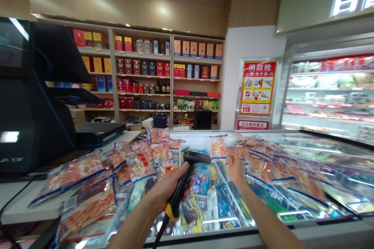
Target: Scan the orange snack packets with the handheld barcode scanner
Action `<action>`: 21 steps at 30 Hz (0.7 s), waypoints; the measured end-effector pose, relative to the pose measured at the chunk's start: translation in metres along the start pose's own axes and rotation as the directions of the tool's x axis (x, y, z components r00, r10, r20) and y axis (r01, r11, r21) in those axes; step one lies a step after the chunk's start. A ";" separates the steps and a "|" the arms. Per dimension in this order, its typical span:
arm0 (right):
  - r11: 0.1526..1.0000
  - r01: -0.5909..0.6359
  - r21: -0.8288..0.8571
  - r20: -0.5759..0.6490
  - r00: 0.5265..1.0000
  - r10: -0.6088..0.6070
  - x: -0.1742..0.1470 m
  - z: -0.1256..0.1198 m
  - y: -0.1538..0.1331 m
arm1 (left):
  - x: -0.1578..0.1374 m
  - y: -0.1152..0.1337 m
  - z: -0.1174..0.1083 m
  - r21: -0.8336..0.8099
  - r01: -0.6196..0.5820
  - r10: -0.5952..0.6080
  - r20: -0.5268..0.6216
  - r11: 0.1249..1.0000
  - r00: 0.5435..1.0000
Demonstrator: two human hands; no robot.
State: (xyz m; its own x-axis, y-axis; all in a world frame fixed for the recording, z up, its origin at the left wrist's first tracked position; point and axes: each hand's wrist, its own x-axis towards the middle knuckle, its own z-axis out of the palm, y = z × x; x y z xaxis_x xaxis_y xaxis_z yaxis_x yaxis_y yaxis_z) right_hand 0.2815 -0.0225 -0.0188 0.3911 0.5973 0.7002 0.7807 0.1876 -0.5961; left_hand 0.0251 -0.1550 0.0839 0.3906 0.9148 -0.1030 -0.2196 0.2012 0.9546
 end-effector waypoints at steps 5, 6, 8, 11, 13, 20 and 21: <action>1.000 -0.020 0.021 -0.037 0.999 0.021 0.000 -0.005 0.002 | 0.004 0.001 -0.004 -0.031 0.068 -0.065 0.078 0.997 0.995; 0.999 -0.026 0.020 -0.038 0.999 0.027 -0.001 -0.006 0.003 | 0.004 0.002 -0.005 -0.035 0.070 -0.067 0.079 0.997 0.995; 0.999 -0.033 0.023 -0.038 0.999 0.034 -0.002 -0.006 0.003 | 0.003 0.002 -0.004 -0.038 0.064 -0.061 0.079 0.997 0.995; 0.997 -0.056 0.046 -0.048 0.997 0.058 -0.001 -0.006 0.003 | 0.003 0.003 -0.004 -0.048 0.040 -0.036 0.089 0.998 0.995; 0.995 -0.084 0.059 -0.052 0.995 0.087 0.001 -0.007 0.003 | 0.004 0.003 -0.004 -0.056 0.032 -0.027 0.090 0.998 0.996; 0.995 -0.085 0.061 -0.048 0.995 0.088 0.006 -0.013 0.004 | 0.009 0.005 -0.006 -0.116 0.078 -0.064 0.125 0.990 0.990; 0.995 -0.074 0.067 -0.052 0.996 0.077 0.005 -0.014 0.004 | 0.009 0.006 -0.006 -0.125 0.094 -0.077 0.133 0.988 0.988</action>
State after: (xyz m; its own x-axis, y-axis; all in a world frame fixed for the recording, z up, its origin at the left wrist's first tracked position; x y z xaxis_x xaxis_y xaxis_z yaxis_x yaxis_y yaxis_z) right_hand 0.2930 -0.0294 -0.0122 0.4752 0.5688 0.6713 0.7152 0.1948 -0.6713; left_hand 0.0221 -0.1430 0.0868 0.5221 0.8416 -0.1381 -0.2917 0.3283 0.8984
